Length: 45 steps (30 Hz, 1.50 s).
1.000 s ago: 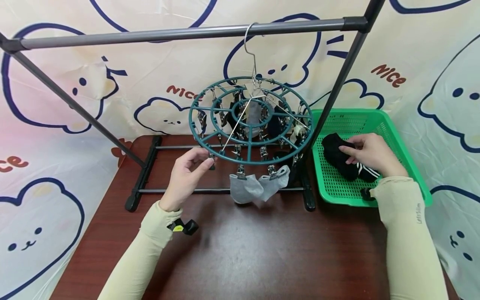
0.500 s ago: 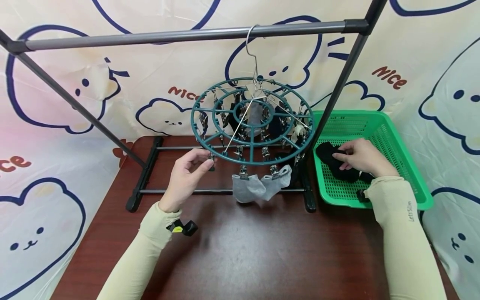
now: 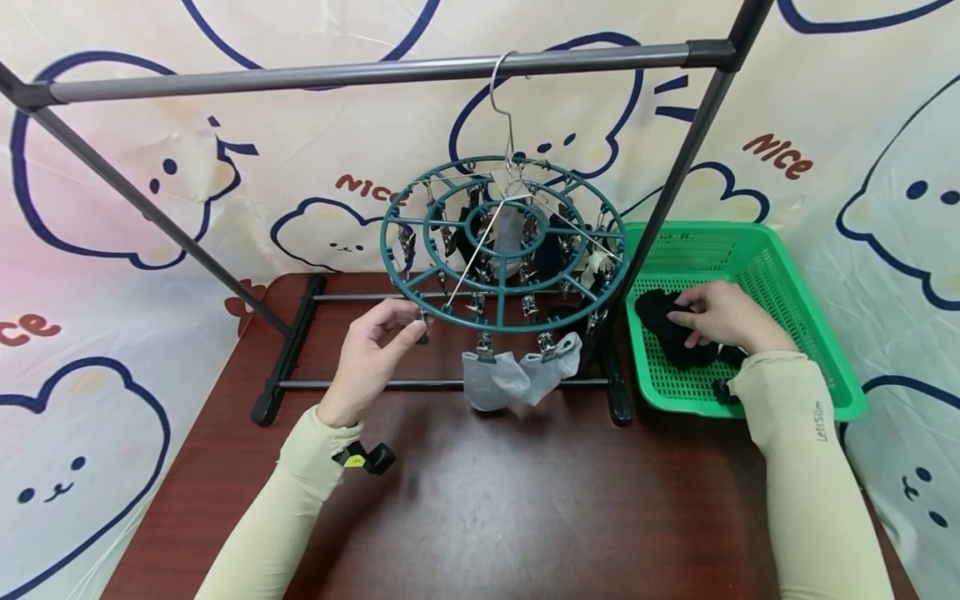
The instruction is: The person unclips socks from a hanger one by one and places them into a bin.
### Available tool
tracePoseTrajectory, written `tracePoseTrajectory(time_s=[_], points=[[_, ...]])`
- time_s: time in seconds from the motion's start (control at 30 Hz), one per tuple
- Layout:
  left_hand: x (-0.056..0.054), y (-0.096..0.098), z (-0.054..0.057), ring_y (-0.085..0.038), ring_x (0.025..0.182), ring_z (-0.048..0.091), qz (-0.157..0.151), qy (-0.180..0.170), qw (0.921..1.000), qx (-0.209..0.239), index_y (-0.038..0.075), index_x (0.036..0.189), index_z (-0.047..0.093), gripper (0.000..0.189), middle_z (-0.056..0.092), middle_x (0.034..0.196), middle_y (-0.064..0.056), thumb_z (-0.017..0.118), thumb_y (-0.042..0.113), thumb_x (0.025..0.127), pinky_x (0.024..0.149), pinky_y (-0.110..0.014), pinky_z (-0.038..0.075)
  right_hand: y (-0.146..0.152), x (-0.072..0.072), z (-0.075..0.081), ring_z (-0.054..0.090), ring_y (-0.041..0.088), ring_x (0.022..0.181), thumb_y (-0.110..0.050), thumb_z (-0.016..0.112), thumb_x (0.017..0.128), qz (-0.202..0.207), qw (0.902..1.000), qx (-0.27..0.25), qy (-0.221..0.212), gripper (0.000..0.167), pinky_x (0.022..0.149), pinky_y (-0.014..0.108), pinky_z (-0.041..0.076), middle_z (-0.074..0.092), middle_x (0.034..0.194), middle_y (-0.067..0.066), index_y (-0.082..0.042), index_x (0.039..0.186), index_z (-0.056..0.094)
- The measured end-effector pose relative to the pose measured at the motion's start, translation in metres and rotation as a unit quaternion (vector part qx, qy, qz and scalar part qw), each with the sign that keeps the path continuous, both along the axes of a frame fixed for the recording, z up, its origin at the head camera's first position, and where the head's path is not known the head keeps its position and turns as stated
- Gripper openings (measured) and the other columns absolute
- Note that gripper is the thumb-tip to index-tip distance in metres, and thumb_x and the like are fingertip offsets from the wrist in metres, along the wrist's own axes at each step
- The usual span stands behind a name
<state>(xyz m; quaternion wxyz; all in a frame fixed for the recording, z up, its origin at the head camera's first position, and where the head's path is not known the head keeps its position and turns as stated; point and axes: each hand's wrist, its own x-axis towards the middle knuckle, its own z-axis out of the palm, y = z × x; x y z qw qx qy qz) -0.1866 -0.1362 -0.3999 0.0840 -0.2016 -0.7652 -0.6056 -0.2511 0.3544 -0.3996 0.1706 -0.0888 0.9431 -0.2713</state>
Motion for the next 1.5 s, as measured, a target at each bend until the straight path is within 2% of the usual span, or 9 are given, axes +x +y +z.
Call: tracePoseTrajectory(time_s=[0.4,0.67,0.97,1.13,1.23,1.4,1.5], points=[[-0.001,-0.001,-0.001,-0.015,0.096,0.071,-0.002,0.000,1.0000,0.002,0.006,0.119,0.071,0.020,0.075,0.105,-0.009,0.070,0.014,0.100,0.086,-0.029,0.058,0.002,-0.004,-0.003,0.073,0.024,0.068,-0.022,0.062,0.104,0.005,0.9997,0.023,-0.011,0.046,0.061,0.038,0.059,0.074,0.079,0.007,0.014,0.132,0.056],[-0.001,-0.003,-0.003,-0.015,0.095,0.071,-0.002,-0.006,0.9999,0.009,0.007,0.118,0.072,0.019,0.074,0.105,-0.017,0.069,0.012,0.100,0.085,-0.027,0.058,0.002,-0.004,-0.007,0.073,0.026,0.070,-0.022,0.062,0.104,0.009,0.9992,0.032,-0.022,0.046,0.064,0.042,0.059,0.075,0.087,0.011,0.015,0.132,0.057],[-0.002,-0.002,-0.004,-0.017,0.095,0.072,-0.003,0.002,1.0000,0.005,0.009,0.118,0.072,0.020,0.074,0.103,-0.008,0.071,0.016,0.100,0.086,-0.030,0.059,0.000,-0.010,-0.013,0.073,0.028,0.069,-0.021,0.060,0.104,0.026,0.9987,0.032,-0.029,0.045,0.063,0.044,0.059,0.073,0.092,0.019,0.014,0.132,0.057],[-0.002,-0.002,-0.003,-0.017,0.095,0.072,-0.005,0.005,1.0000,0.006,0.008,0.118,0.071,0.020,0.074,0.104,-0.013,0.071,0.016,0.100,0.085,-0.030,0.059,0.000,-0.015,-0.016,0.071,0.023,0.067,-0.021,0.060,0.105,0.029,0.9980,0.041,-0.039,0.045,0.062,0.042,0.058,0.072,0.099,0.022,0.013,0.133,0.057],[-0.002,-0.002,-0.002,-0.017,0.095,0.071,-0.005,0.002,1.0000,0.006,0.008,0.118,0.071,0.020,0.074,0.105,-0.015,0.070,0.016,0.100,0.086,-0.032,0.059,-0.001,-0.019,-0.018,0.070,0.022,0.066,-0.021,0.060,0.105,0.031,0.9973,0.046,-0.049,0.045,0.061,0.043,0.057,0.072,0.097,0.021,0.013,0.134,0.057],[-0.002,-0.001,-0.001,-0.016,0.095,0.072,-0.002,0.000,1.0000,0.001,0.008,0.118,0.071,0.019,0.074,0.103,-0.009,0.070,0.015,0.100,0.087,-0.036,0.059,-0.002,-0.023,-0.020,0.068,0.022,0.064,-0.020,0.061,0.104,0.040,0.9965,0.054,-0.050,0.042,0.059,0.041,0.056,0.071,0.091,0.016,0.012,0.131,0.059],[-0.001,-0.001,-0.001,-0.016,0.095,0.071,-0.002,0.001,1.0000,0.001,0.008,0.118,0.071,0.019,0.074,0.103,-0.008,0.070,0.015,0.100,0.087,-0.034,0.059,-0.004,-0.025,-0.020,0.069,0.022,0.063,-0.019,0.062,0.103,0.046,0.9965,0.056,-0.040,0.038,0.059,0.040,0.055,0.070,0.096,0.019,0.011,0.127,0.061]])
